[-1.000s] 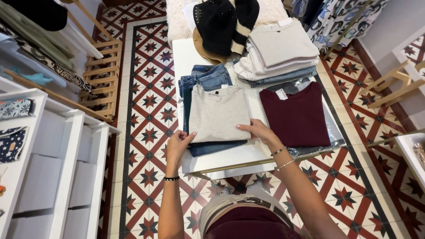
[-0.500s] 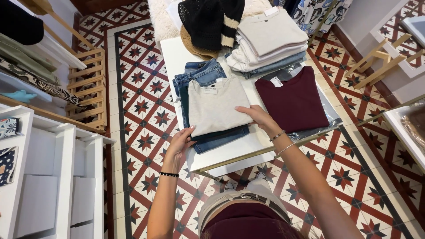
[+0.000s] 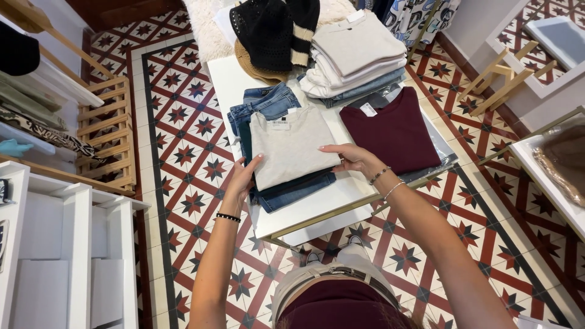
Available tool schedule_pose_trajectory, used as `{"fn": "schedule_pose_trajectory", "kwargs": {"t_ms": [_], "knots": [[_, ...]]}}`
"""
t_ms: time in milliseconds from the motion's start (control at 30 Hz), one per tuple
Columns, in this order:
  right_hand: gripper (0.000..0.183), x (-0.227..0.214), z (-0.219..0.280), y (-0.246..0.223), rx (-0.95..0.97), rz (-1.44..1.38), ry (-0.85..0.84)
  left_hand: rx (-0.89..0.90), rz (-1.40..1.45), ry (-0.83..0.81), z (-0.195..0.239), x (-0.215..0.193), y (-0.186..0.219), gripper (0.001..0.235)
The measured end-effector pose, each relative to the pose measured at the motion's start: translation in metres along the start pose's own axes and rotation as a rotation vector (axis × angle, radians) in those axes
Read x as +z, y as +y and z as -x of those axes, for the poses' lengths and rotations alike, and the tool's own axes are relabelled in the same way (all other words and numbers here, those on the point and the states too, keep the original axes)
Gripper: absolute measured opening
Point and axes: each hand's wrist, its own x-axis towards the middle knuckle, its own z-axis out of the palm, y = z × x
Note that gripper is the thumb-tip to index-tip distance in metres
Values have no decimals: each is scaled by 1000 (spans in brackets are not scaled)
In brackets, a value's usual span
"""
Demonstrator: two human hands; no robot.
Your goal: The person folds several tops and a pair of jeans on a white table in a clothing store. They handle a dark green top, a light gray top, a brown top, and a maroon top, folding each neatly and stacking them. The person then places the folded stack into a white drawer.
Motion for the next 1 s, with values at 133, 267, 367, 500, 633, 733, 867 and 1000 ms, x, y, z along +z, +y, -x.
{"fn": "schedule_pose_trajectory", "kwargs": {"t_ms": [133,267,367,500,633,733,867,1000], "knots": [[100,0,-26,9,-64,-96,-6,107,-202,14,23,26,39,121],[101,27,-9,-9,-189,-188,34,225,-249,-25,60,48,73,110],[97,41,7,-10,-296,-267,1,377,-288,-37,58,47,63,103],[106,21,38,-28,-486,-161,-44,655,-245,-68,51,58,60,101],[100,-2,119,-90,-736,-59,-86,863,-222,-165,59,112,79,99],[98,-78,135,-95,-705,-48,37,935,-186,-224,55,175,78,98],[98,-151,139,-74,-654,-34,129,846,-168,-259,55,243,61,97],[100,-188,136,-62,-580,-11,147,738,-172,-266,38,280,22,94]]}}
